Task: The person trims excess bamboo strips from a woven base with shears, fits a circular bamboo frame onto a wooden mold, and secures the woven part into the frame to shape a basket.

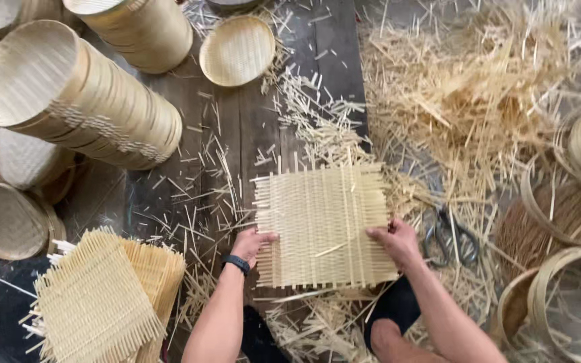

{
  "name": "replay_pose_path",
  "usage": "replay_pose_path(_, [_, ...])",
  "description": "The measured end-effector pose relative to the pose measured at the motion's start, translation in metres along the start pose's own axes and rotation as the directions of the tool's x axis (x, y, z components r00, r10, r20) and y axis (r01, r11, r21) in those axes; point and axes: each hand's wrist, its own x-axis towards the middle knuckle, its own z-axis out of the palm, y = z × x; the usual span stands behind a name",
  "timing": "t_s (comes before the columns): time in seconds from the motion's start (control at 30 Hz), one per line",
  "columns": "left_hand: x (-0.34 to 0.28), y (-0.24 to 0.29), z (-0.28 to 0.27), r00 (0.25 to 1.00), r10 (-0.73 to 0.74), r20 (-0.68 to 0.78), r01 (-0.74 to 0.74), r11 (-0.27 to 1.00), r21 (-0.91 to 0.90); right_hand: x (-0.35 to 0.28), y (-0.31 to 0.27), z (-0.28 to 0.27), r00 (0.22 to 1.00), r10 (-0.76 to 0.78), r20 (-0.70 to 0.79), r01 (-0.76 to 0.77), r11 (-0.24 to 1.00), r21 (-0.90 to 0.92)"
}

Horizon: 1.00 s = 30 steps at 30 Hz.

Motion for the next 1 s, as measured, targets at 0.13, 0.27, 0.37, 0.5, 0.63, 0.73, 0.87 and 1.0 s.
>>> replay_pose_path(0.13, [-0.004, 0.008, 0.006, 1.0, 0.031, 0.001, -0.031, 0.999, 0.01, -0.003, -0.005, 0.001, 0.999, -0.048, 0.006, 0.047, 0.994, 0.101])
replay_pose_path(0.27, [-0.003, 0.008, 0.01, 0.996, 0.09, 0.006, -0.09, 0.995, -0.032, -0.007, -0.001, -0.004, 0.996, -0.067, 0.05, 0.053, 0.967, 0.248])
replay_pose_path(0.37, [0.001, 0.009, 0.008, 0.997, 0.072, 0.011, -0.072, 0.997, -0.018, -0.006, 0.001, -0.004, 0.995, -0.094, 0.043, 0.08, 0.962, 0.261])
replay_pose_path(0.5, [0.001, 0.008, 0.008, 0.998, 0.055, -0.024, -0.055, 0.998, 0.022, -0.009, -0.002, -0.001, 0.995, -0.1, -0.008, 0.099, 0.974, 0.204])
replay_pose_path(0.63, [-0.022, 0.024, 0.025, 0.955, 0.22, -0.197, -0.176, 0.96, 0.219, -0.018, -0.006, 0.003, 0.988, -0.154, -0.017, 0.154, 0.961, 0.232])
replay_pose_path(0.73, [-0.063, 0.047, 0.06, 0.75, 0.623, -0.219, -0.31, 0.625, 0.716, -0.021, -0.008, 0.006, 0.983, -0.177, -0.056, 0.184, 0.971, 0.154])
replay_pose_path(0.87, [-0.096, 0.06, 0.117, 0.771, 0.351, 0.532, -0.567, -0.004, 0.824, -0.02, -0.004, 0.005, 0.974, -0.175, -0.142, 0.168, 0.984, -0.064])
replay_pose_path(1.0, [-0.092, 0.048, 0.13, 0.791, 0.249, 0.559, -0.538, -0.153, 0.829, -0.016, -0.002, 0.004, 0.97, -0.208, -0.125, 0.203, 0.978, -0.054])
